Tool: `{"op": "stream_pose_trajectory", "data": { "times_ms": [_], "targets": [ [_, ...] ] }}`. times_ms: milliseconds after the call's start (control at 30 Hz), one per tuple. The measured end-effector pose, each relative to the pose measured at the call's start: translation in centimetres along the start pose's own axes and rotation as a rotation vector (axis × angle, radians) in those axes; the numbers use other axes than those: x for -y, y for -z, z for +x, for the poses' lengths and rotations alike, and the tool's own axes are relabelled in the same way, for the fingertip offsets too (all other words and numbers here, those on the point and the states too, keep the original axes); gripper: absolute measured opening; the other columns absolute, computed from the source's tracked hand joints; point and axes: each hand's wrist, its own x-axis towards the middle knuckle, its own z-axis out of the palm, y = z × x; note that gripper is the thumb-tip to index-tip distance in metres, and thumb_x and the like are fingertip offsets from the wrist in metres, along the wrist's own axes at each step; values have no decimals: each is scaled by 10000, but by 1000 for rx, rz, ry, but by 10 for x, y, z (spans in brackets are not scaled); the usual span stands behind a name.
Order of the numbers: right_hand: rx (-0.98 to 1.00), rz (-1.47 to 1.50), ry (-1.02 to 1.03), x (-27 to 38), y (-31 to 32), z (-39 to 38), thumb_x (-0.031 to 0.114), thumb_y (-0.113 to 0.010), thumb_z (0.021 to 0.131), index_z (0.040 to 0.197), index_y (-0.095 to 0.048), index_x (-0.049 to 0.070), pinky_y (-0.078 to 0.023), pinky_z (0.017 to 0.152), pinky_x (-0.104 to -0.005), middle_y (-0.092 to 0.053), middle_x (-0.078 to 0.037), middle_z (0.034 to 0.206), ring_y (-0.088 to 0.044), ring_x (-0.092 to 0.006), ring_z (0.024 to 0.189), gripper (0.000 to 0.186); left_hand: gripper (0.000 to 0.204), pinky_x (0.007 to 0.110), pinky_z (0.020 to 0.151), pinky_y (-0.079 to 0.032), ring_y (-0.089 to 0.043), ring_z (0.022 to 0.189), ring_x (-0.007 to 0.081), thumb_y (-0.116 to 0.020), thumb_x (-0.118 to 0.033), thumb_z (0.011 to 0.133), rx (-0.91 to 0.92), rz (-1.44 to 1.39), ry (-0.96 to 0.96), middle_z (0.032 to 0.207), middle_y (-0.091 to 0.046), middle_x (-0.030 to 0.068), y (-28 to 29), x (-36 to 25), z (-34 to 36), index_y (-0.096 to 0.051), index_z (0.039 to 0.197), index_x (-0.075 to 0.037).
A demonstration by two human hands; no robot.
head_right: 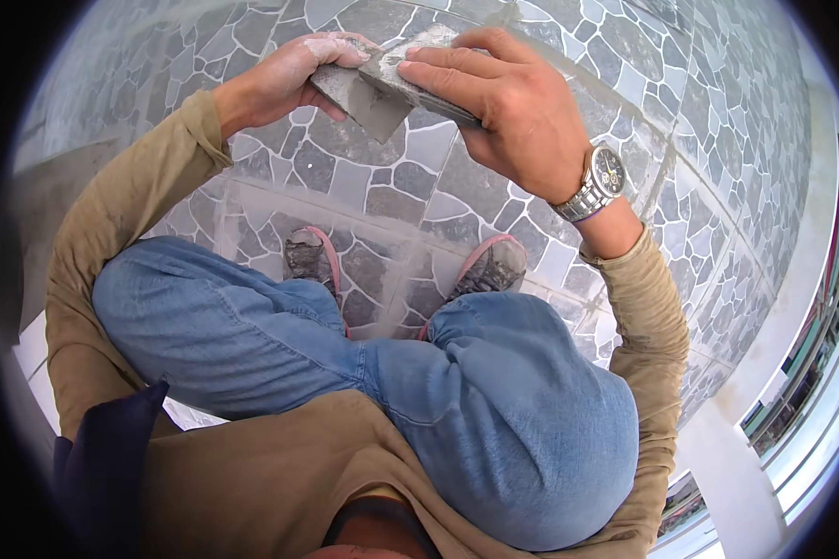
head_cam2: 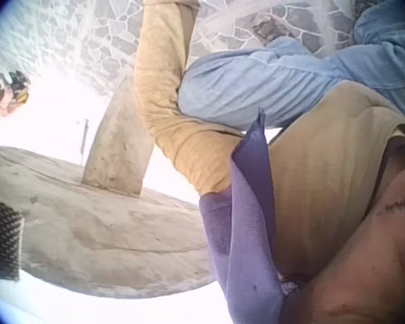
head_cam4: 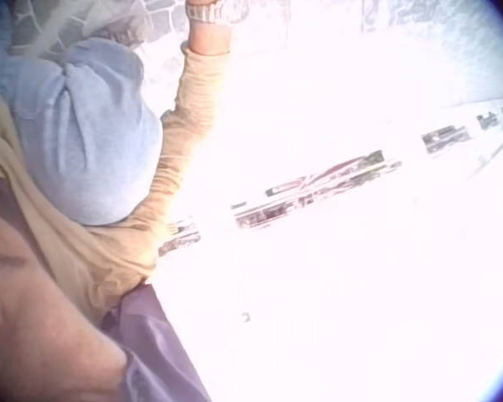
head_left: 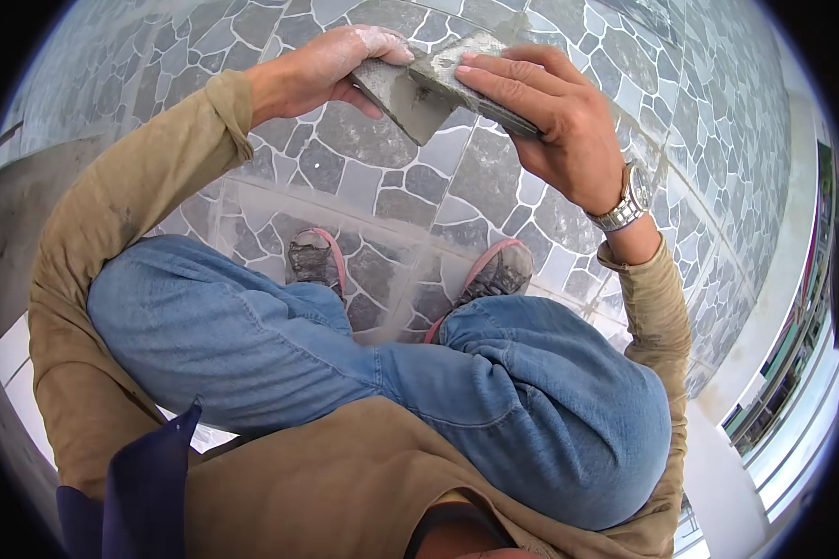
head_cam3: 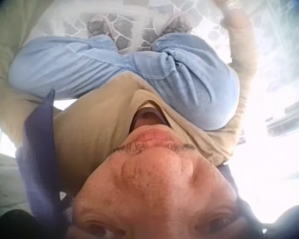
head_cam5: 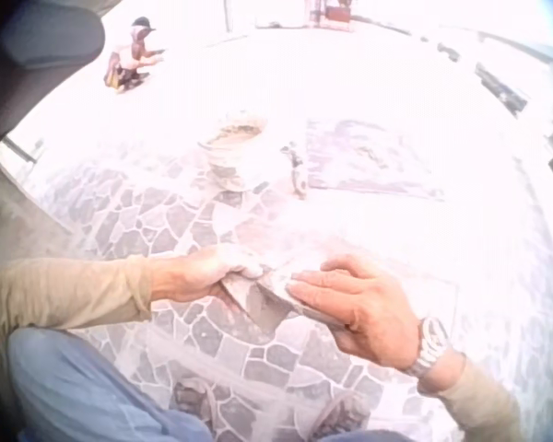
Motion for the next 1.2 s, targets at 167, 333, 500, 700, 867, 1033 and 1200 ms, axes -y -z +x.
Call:
{"op": "stream_pose_trajectory", "data": {
  "times_ms": [167, 333, 500, 700, 867, 1033, 1200],
  "targets": [
    [127, -108, 8, 13, -9, -14, -15, -703, 688, 1285, -688, 165, -552, 861, -370, -697, 20, 1276, -620, -276, 1107, 624, 394, 278, 738, -617, -688, 968, 138, -534, -286, 1000, -1, 32, -24, 1135, -676, 59, -5, 1, 6, -596, 1306, -45],
    [330, 469, -324, -34, -30, -65, 56, -752, 789, 1203, -743, 139, -560, 786, -366, -757, -48, 1069, -684, -250, 915, 422, 475, 383, 633, -648, -748, 824, 257, -407, -288, 1017, -195, -241, -153, 1061, -736, 175, 71, -4, 16, -589, 1295, 51],
    [316, 394, -687, -160, -38, -90, 56, -760, 798, 1226, -744, 164, -576, 749, -373, -763, -74, 1102, -720, -248, 837, 442, 439, 353, 646, -628, -726, 786, 222, -447, -321, 1007, -315, -257, -123, 994, -736, 123, 68, 3, 4, -644, 1239, -5],
    [432, -256, -15, -174, -83, -73, -86, -631, 765, 1395, -622, 233, -505, 1054, -394, -630, 53, 1403, -565, -261, 1278, 706, 404, 362, 631, -630, -726, 793, 218, -462, -306, 996, -343, -231, 9, 976, -733, 114, 70, 26, 0, -656, 1209, -23],
    [520, -261, -30, -162, -73, -122, -39, -681, 744, 1421, -597, 247, -469, 1072, -413, -603, 66, 1439, -514, -254, 1345, 741, 421, 346, 629, -630, -735, 821, 209, -432, -316, 1005, -363, -246, -50, 989, -738, 101, 104, 45, -12, -652, 1224, -32],
    [413, -270, 38, -144, -86, -109, -29, -672, 760, 1476, -536, 273, -464, 1066, -395, -526, 72, 1521, -517, -245, 1354, 789, 441, 346, 628, -631, -735, 817, 207, -403, -320, 1012, -396, -249, -21, 1002, -739, 101, 106, 54, -8, -638, 1242, -26],
    [470, -276, -45, -109, -93, -144, -42, -626, 788, 1468, -543, 246, -469, 1023, -392, -525, 61, 1526, -497, -243, 1374, 743, 466, 346, 654, -633, -736, 838, 211, -383, -333, 1019, -398, -253, -44, 1025, -737, 106, 99, 47, -25, -632, 1254, -17]
  ]
}}
